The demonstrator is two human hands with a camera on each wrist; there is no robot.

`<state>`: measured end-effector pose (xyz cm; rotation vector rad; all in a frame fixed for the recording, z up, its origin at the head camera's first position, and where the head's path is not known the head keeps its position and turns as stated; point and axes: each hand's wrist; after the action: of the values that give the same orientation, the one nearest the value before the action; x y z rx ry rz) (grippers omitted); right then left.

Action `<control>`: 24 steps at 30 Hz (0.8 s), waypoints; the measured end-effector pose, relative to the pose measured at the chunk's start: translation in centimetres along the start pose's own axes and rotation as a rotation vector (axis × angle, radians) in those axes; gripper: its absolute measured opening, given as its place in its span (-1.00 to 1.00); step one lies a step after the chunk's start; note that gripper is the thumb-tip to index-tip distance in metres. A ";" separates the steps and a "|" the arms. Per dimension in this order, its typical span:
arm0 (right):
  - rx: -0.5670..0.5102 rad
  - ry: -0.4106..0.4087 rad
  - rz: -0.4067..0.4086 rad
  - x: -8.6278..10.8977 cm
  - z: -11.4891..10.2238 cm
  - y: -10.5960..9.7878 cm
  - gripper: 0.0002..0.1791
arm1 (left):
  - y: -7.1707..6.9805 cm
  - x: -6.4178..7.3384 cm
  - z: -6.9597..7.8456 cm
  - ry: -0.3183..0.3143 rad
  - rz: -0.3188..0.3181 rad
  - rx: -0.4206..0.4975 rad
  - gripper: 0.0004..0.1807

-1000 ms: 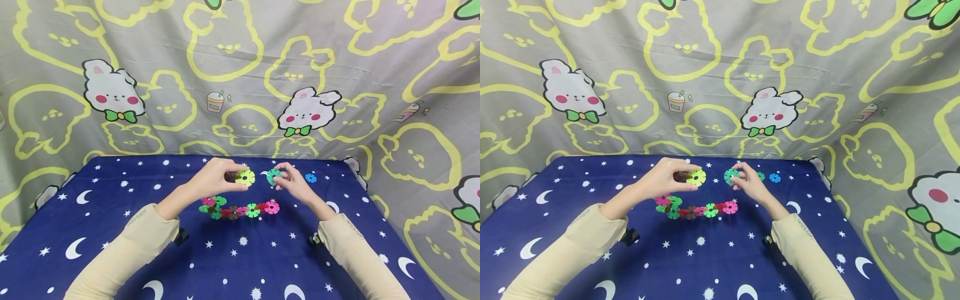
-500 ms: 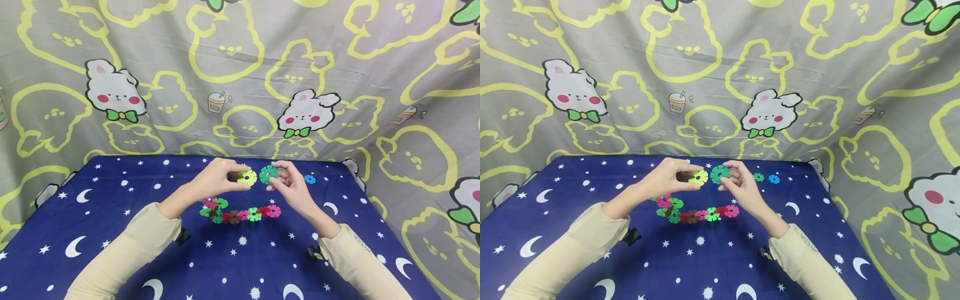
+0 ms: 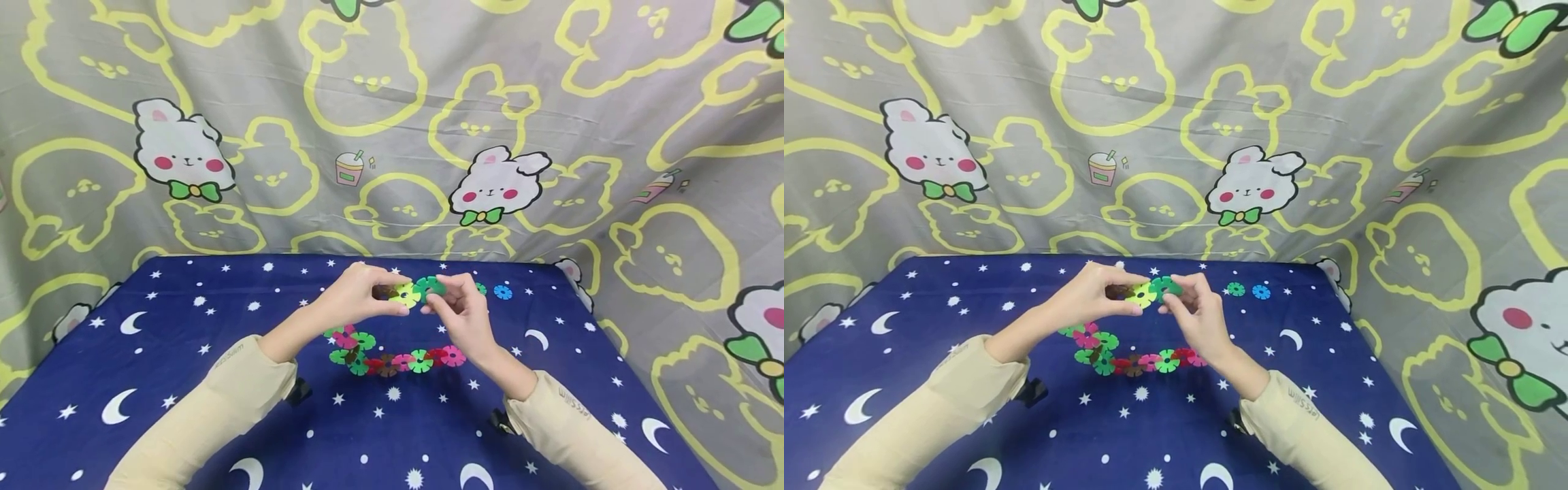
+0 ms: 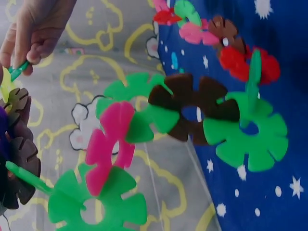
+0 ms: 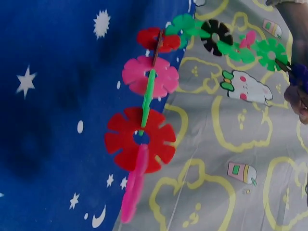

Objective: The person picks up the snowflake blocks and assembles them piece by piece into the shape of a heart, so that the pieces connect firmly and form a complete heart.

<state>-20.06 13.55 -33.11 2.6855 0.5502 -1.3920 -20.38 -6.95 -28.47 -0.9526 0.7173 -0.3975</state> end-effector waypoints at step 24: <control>-0.018 0.106 -0.007 1.1 -0.4 -0.9 -0.70 | 0.7 0.1 0.2 -0.027 -0.090 0.140 -0.56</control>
<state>-19.48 14.83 -33.62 2.7577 0.5777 -1.2456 -20.20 -6.51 -28.99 -0.8579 0.6155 -0.5065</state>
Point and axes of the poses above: each hand's wrist, its own x-axis away from the middle knuckle, its own y-axis out of the palm, z = x × y, and after that the axes turned 11 degrees about -x, right-handed
